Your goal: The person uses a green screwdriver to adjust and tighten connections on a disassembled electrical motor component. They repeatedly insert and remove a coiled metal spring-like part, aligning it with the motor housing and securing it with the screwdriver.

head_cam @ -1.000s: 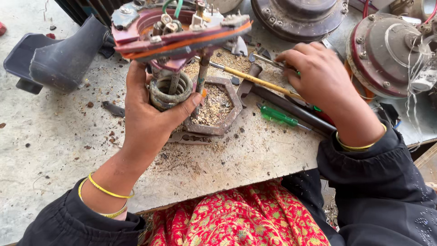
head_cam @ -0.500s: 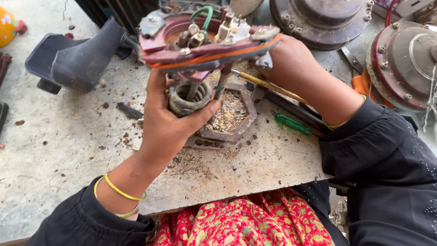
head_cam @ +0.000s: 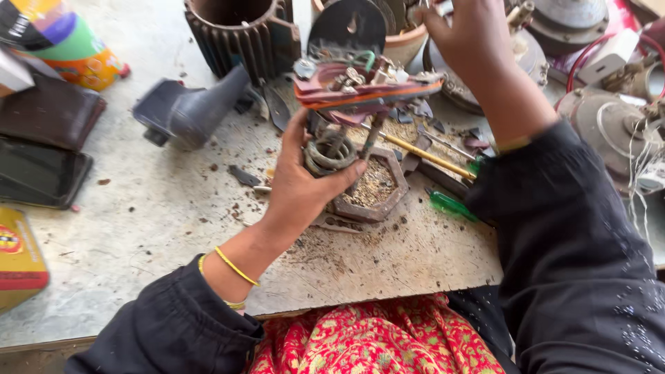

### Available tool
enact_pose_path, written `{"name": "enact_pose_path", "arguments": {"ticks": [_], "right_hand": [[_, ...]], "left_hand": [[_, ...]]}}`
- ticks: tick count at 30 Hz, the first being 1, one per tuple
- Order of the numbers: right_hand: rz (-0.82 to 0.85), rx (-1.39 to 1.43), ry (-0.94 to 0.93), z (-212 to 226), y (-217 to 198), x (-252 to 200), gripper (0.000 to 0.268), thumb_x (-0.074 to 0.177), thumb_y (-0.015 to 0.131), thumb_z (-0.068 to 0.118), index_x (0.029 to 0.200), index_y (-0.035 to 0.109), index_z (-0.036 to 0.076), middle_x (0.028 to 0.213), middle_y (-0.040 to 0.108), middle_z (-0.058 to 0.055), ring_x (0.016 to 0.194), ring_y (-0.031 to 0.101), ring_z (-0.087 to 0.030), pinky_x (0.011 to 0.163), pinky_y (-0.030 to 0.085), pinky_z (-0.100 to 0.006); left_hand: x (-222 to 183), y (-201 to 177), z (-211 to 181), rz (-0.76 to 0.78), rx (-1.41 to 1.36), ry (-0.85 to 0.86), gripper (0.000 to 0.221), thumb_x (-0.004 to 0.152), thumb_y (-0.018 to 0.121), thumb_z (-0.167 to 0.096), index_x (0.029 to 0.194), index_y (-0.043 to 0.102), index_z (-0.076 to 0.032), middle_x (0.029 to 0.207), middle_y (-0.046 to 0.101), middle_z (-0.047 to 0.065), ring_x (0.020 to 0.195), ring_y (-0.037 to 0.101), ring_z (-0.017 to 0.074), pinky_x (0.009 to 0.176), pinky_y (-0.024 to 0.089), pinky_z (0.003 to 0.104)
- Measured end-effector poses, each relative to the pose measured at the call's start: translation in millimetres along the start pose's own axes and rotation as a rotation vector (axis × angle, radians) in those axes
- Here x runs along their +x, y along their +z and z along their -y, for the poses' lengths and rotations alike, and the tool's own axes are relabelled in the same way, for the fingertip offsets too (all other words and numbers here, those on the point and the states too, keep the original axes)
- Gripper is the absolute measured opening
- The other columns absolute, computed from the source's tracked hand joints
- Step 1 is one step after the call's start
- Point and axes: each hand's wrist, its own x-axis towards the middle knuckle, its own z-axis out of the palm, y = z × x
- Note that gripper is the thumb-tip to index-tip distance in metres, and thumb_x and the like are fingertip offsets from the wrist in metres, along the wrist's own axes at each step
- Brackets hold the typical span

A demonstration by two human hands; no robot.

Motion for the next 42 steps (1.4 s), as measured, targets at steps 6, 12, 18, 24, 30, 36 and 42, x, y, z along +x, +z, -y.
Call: {"name": "enact_pose_path", "arguments": {"ticks": [6, 12, 18, 24, 30, 36, 42], "right_hand": [[0.003, 0.448, 0.080, 82.0, -73.8, -48.0, 0.009, 0.107, 0.067, 0.007, 0.112, 0.071, 0.001, 0.103, 0.071, -0.011, 0.097, 0.072, -0.017, 0.083, 0.061, -0.030], [-0.125, 0.379, -0.087, 134.0, -74.8, -72.5, 0.024, 0.097, 0.082, 0.006, 0.115, 0.068, -0.001, 0.108, 0.067, -0.012, 0.095, 0.069, -0.017, 0.080, 0.060, -0.029], [-0.251, 0.321, 0.004, 110.2, -45.9, -83.6, 0.014, 0.104, 0.081, -0.002, 0.109, 0.068, -0.002, 0.108, 0.069, -0.011, 0.092, 0.069, -0.015, 0.076, 0.057, -0.026], [-0.221, 0.474, 0.074, 93.0, -35.1, -95.3, 0.013, 0.106, 0.075, -0.005, 0.107, 0.062, -0.003, 0.108, 0.065, -0.010, 0.094, 0.068, -0.015, 0.084, 0.059, -0.027], [-0.285, 0.383, -0.027, 112.3, -40.6, -93.0, 0.022, 0.100, 0.078, -0.007, 0.117, 0.065, -0.001, 0.118, 0.064, -0.012, 0.104, 0.068, -0.019, 0.083, 0.060, -0.027], [-0.313, 0.435, 0.025, 143.7, -40.1, -101.7, 0.043, 0.098, 0.081, 0.000, 0.137, 0.063, 0.001, 0.131, 0.057, -0.012, 0.114, 0.061, -0.019, 0.094, 0.058, -0.031], [-0.232, 0.466, -0.093, 153.3, -42.6, -101.4, 0.042, 0.096, 0.079, 0.003, 0.135, 0.063, 0.005, 0.138, 0.046, -0.012, 0.133, 0.050, -0.027, 0.110, 0.055, -0.039]], "left_hand": [[2.4, 1.4, 9.3, -0.045, -0.137, 0.018, 0.095, 0.082, 0.087, -0.017, 0.157, 0.029, -0.009, 0.118, 0.058, 0.007, 0.104, 0.067, 0.0137, 0.088, 0.061, 0.027], [4.1, -0.1, 7.4, -0.047, -0.159, -0.049, 0.093, 0.080, 0.087, -0.017, 0.155, 0.032, -0.007, 0.113, 0.061, 0.005, 0.099, 0.067, 0.0116, 0.081, 0.063, 0.027], [4.3, 1.5, 5.3, -0.004, -0.193, -0.063, 0.077, 0.084, 0.085, -0.015, 0.147, 0.043, 0.001, 0.106, 0.069, 0.005, 0.093, 0.069, 0.0100, 0.077, 0.060, 0.025], [7.4, -0.8, 5.6, 0.016, -0.165, 0.017, 0.072, 0.084, 0.086, -0.014, 0.143, 0.048, 0.005, 0.113, 0.072, 0.007, 0.098, 0.071, 0.0097, 0.083, 0.061, 0.023], [4.8, 0.5, 1.9, 0.014, -0.153, -0.036, 0.078, 0.081, 0.085, -0.017, 0.143, 0.042, 0.000, 0.105, 0.071, 0.006, 0.090, 0.072, 0.0110, 0.076, 0.063, 0.025], [-7.3, 6.2, 2.1, 0.027, -0.164, 0.012, 0.079, 0.084, 0.085, -0.020, 0.147, 0.043, 0.001, 0.115, 0.068, 0.005, 0.104, 0.070, 0.0117, 0.090, 0.060, 0.027], [-8.2, 5.9, 1.2, -0.045, 0.064, 0.128, 0.095, 0.082, 0.086, -0.016, 0.157, 0.029, -0.003, 0.125, 0.060, 0.007, 0.110, 0.066, 0.0150, 0.095, 0.058, 0.029]]}}
